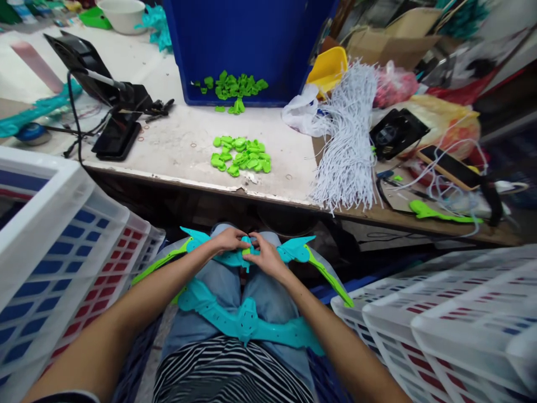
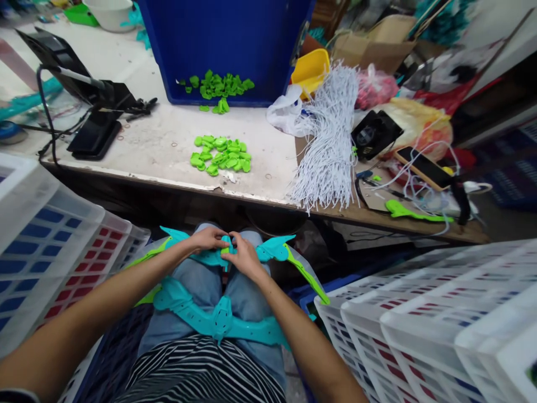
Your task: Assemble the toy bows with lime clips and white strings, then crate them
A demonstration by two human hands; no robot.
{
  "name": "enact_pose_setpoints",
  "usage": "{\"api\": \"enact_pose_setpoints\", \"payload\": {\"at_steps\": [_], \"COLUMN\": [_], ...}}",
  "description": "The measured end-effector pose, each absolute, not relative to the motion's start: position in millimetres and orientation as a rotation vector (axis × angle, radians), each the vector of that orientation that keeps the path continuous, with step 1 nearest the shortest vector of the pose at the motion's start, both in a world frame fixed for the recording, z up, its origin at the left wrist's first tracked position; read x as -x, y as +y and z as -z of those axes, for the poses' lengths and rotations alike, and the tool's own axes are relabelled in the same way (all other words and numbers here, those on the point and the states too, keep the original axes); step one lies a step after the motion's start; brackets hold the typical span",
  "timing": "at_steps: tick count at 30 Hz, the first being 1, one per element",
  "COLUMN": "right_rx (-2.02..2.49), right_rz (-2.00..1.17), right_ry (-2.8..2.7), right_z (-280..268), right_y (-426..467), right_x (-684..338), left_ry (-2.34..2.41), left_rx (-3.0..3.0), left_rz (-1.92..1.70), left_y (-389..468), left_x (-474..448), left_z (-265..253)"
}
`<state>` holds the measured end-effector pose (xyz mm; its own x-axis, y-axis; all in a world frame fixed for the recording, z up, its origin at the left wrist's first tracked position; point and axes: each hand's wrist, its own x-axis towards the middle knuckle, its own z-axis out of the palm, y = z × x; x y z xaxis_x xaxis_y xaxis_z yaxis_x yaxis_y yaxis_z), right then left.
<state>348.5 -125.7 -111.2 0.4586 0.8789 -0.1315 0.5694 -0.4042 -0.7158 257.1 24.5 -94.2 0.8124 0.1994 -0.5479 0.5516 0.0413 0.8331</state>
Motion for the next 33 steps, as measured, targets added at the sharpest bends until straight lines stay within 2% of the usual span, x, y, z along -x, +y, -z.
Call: {"api": "enact_pose_setpoints", "payload": {"at_steps": [5, 11, 13, 18, 20, 28, 33], "right_rx": [2.130, 2.125, 2.140, 2.140, 2.064, 2.085, 1.873], "right_rz": [-0.391, 0.066, 0.165, 0.128, 0.134, 0.106, 0.030], "right_ry": [-1.478, -1.438, -1.529, -1.620, -1.521, -1.329, -1.524], "right_z": [85.4, 18.0, 5.8, 13.3, 22.0, 18.6, 16.6], "right_y": [-117.1, -46.7, -14.9, 9.3, -6.5, -69.7, -123.2], "right_x": [-355.6, -437.5, -468.7, -496.0, -490.8, -468.3, -403.1], "left_ry": [0.616, 0.618, 0.586, 0.548, 0.513, 0.675, 0.558], "left_rx": [-1.675, -2.197, -2.215, -2.112, -2.111, -2.031, -1.788], "left_rz": [0.301, -0.187, -0.112, 0.546, 0.677, 0.463, 0.375], "left_y": [25.2, -17.8, -42.2, -81.6, -86.0, -74.9, -50.0], "left_x": [-259.6, -231.0, -209.5, -165.9, -159.0, -167.0, -184.0], "left_z": [89.7, 64.2, 58.3, 56.0, 56.3, 63.1, 77.4]}}
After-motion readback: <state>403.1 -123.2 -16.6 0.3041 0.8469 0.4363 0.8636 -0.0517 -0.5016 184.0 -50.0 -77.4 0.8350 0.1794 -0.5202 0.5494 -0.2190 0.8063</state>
